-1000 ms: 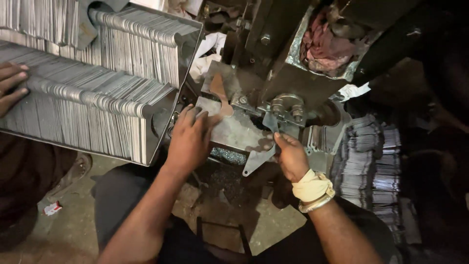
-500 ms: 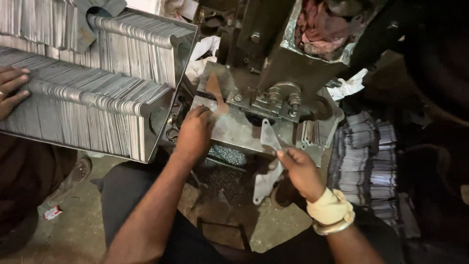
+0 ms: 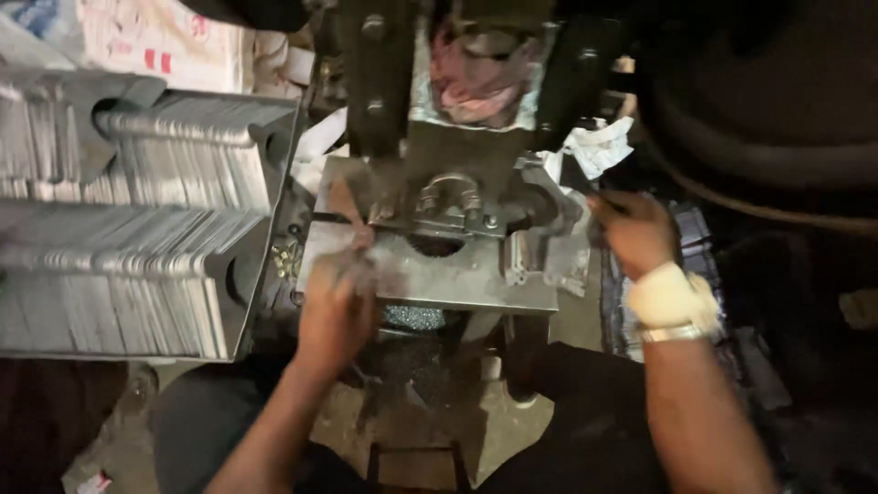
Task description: Operating a punch press or similar metal forming machine to shape small metal pieces.
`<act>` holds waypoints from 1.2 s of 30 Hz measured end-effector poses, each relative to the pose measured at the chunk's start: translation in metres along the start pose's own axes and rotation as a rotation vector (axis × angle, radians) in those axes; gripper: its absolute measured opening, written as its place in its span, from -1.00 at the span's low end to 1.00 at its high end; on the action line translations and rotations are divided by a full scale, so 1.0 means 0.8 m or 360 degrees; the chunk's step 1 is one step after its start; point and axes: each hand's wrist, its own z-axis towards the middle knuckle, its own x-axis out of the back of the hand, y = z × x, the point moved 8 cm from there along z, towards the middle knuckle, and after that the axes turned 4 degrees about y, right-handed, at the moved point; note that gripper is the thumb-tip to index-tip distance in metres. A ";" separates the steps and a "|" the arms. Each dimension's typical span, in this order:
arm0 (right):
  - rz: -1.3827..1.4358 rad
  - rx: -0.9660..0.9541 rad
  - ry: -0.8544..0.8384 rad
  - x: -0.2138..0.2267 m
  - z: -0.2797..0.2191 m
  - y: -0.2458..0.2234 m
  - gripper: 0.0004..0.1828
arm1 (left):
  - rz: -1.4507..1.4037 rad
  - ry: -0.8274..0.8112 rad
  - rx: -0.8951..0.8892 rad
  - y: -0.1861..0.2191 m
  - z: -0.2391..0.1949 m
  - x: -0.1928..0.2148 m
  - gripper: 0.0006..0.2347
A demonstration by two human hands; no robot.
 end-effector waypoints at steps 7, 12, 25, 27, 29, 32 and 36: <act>-0.0120 0.0514 0.0403 -0.071 0.039 0.033 -0.66 | -0.0421 -0.0653 -0.0388 0.109 -0.082 -0.096 -0.75; 0.0255 0.0282 0.0335 -0.094 0.071 0.166 -0.63 | -0.0665 -0.0641 -0.0365 0.139 -0.083 -0.121 -0.76; 0.0731 -0.0361 -0.0345 -0.151 0.063 0.126 -0.04 | -0.0150 -0.0666 -0.0729 0.160 0.117 -0.272 -0.45; 0.0621 -0.0467 -0.0477 -0.149 0.052 0.122 -0.03 | -0.0307 -0.1358 0.0266 0.131 0.126 -0.323 -0.28; 0.0683 -0.0546 -0.0449 -0.135 0.046 0.115 -0.09 | 0.0008 -0.1422 -0.0098 0.131 0.124 -0.359 -0.29; 0.0772 -0.0445 -0.0357 -0.159 0.072 0.173 -0.25 | 0.0098 -0.1509 -0.0166 0.130 0.126 -0.383 -0.08; 0.0905 -0.0198 -0.0411 -0.156 0.075 0.158 -0.41 | -0.0098 -0.1583 0.0250 0.122 0.138 -0.408 0.18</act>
